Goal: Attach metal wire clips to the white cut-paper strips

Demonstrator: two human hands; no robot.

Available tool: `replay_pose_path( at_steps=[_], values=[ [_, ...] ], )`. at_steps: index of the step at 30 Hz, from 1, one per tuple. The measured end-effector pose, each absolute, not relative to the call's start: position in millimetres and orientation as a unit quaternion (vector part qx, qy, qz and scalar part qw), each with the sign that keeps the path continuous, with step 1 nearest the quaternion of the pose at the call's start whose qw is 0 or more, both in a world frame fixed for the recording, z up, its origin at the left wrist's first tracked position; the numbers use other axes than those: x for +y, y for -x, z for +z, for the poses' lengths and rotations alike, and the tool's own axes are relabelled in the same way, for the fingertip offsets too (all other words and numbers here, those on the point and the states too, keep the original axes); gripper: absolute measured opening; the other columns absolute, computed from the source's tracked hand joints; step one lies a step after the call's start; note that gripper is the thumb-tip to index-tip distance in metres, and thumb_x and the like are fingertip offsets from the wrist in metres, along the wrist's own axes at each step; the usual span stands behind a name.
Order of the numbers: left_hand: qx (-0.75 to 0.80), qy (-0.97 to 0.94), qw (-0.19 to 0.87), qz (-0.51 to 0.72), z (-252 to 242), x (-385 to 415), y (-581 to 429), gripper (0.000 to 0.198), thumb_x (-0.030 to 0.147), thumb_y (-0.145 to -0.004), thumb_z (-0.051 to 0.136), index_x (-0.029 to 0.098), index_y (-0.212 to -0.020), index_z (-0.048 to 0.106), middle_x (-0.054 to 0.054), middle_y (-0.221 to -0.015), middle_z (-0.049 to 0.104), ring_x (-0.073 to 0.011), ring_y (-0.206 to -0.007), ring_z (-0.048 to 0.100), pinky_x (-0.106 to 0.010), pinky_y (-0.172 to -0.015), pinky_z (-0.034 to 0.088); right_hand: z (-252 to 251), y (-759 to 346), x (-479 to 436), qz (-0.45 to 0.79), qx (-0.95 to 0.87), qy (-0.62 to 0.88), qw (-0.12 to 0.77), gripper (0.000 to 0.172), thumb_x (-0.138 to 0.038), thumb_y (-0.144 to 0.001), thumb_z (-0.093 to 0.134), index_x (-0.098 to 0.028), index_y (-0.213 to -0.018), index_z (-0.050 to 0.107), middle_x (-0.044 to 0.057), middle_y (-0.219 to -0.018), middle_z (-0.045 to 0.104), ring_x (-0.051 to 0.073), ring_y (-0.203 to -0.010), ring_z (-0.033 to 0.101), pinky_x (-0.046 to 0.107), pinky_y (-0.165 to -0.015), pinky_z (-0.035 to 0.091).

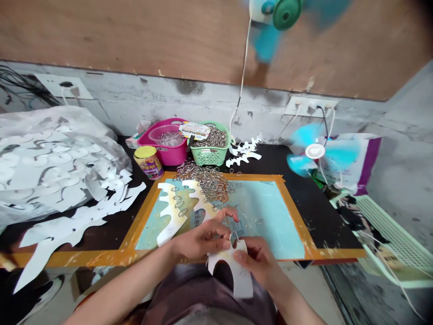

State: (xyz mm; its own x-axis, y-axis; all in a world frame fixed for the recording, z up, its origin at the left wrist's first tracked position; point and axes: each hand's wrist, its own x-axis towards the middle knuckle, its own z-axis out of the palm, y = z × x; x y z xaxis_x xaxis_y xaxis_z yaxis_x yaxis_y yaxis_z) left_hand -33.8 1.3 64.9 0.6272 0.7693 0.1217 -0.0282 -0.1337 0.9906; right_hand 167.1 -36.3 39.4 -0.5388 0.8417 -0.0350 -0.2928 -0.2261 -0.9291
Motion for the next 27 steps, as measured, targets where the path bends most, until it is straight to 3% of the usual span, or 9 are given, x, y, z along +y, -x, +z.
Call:
replay_pose_path(
  at_steps=[3, 6, 9, 11, 13, 15, 20, 24, 27],
  values=[
    [0.305, -0.67, 0.565, 0.373, 65, -4, 29, 0.031, 0.049, -0.087, 0.063, 0.019, -0.077, 0.067, -0.011, -0.131, 0.052, -0.0245, -0.11, 0.056, -0.033, -0.091, 0.049, 29, -167, -38, 0.729, -0.469, 0.271, 0.419, 0.03, -0.039, -0.086, 0.071, -0.014, -0.072, 0.063, -0.002, -0.063, 0.047, 0.008, -0.056, 0.035, 0.021, -0.051, 0.026],
    [0.406, -0.652, 0.447, 0.458, 64, -18, 29, 0.027, 0.047, -0.092, 0.057, 0.021, -0.093, 0.067, -0.011, -0.121, 0.058, -0.0254, -0.117, 0.051, -0.036, -0.101, 0.042, 18, -169, -35, 0.709, -0.439, 0.31, 0.457, 0.029, -0.039, -0.087, 0.07, -0.013, -0.076, 0.067, -0.001, -0.063, 0.049, 0.009, -0.056, 0.037, 0.022, -0.052, 0.028],
    [0.526, -0.55, 0.356, 0.542, 58, -47, 28, 0.034, 0.05, -0.096, 0.049, 0.02, -0.089, 0.065, -0.007, -0.096, 0.063, -0.0218, -0.098, 0.056, -0.032, -0.09, 0.045, 13, -174, -32, 0.685, -0.438, 0.353, 0.462, 0.031, -0.042, -0.088, 0.069, -0.013, -0.078, 0.069, -0.001, -0.063, 0.051, 0.009, -0.055, 0.037, 0.022, -0.051, 0.028],
    [0.532, -0.524, 0.432, 0.505, 51, -67, 22, 0.042, 0.059, -0.088, 0.057, 0.019, -0.079, 0.067, -0.004, -0.08, 0.064, -0.0195, -0.079, 0.057, -0.029, -0.073, 0.049, 14, -174, -30, 0.676, -0.453, 0.361, 0.456, 0.034, -0.043, -0.087, 0.07, -0.013, -0.073, 0.066, -0.002, -0.061, 0.048, 0.008, -0.054, 0.035, 0.021, -0.049, 0.027],
    [0.48, -0.499, 0.597, 0.406, 43, -79, 8, 0.044, 0.061, -0.083, 0.063, 0.018, -0.079, 0.07, -0.005, -0.079, 0.067, -0.02, -0.077, 0.06, -0.03, -0.073, 0.05, 17, -170, -31, 0.674, -0.467, 0.357, 0.448, 0.036, -0.045, -0.085, 0.07, -0.013, -0.07, 0.063, -0.003, -0.06, 0.044, 0.008, -0.054, 0.033, 0.02, -0.048, 0.026],
    [0.459, -0.397, 0.647, 0.461, 34, -79, -8, 0.052, 0.068, -0.072, 0.07, 0.019, -0.088, 0.072, -0.006, -0.086, 0.069, -0.0222, -0.081, 0.062, -0.032, -0.074, 0.051, 21, -164, -32, 0.678, -0.478, 0.353, 0.433, 0.037, -0.047, -0.084, 0.071, -0.014, -0.07, 0.061, -0.003, -0.06, 0.044, 0.009, -0.055, 0.034, 0.021, -0.049, 0.028],
    [0.49, -0.229, 0.633, 0.553, 22, -54, -31, 0.05, 0.059, -0.067, 0.079, 0.017, -0.091, 0.07, -0.002, -0.073, 0.067, -0.0161, -0.066, 0.059, -0.026, -0.063, 0.049, 32, -161, -35, 0.655, -0.511, 0.36, 0.425, 0.036, -0.046, -0.08, 0.075, -0.016, -0.07, 0.057, -0.004, -0.061, 0.041, 0.01, -0.056, 0.032, 0.022, -0.05, 0.028],
    [0.511, -0.271, 0.588, 0.565, 27, -49, -28, 0.044, 0.053, -0.061, 0.085, 0.016, -0.075, 0.065, 0.001, -0.064, 0.062, -0.012, -0.057, 0.052, -0.022, -0.054, 0.043, 40, -171, -34, 0.646, -0.529, 0.364, 0.412, 0.037, -0.047, -0.081, 0.073, -0.017, -0.07, 0.054, -0.006, -0.058, 0.035, 0.008, -0.053, 0.028, 0.022, -0.048, 0.022],
    [0.476, -0.279, 0.635, 0.54, 31, -55, -25, 0.043, 0.052, -0.064, 0.084, 0.015, -0.074, 0.065, -0.001, -0.066, 0.063, -0.0134, -0.06, 0.054, -0.023, -0.055, 0.044, 43, -174, -34, 0.651, -0.532, 0.355, 0.409, 0.042, -0.045, -0.084, 0.072, -0.018, -0.063, 0.048, -0.006, -0.057, 0.032, 0.008, -0.053, 0.025, 0.022, -0.048, 0.019]
  ],
)
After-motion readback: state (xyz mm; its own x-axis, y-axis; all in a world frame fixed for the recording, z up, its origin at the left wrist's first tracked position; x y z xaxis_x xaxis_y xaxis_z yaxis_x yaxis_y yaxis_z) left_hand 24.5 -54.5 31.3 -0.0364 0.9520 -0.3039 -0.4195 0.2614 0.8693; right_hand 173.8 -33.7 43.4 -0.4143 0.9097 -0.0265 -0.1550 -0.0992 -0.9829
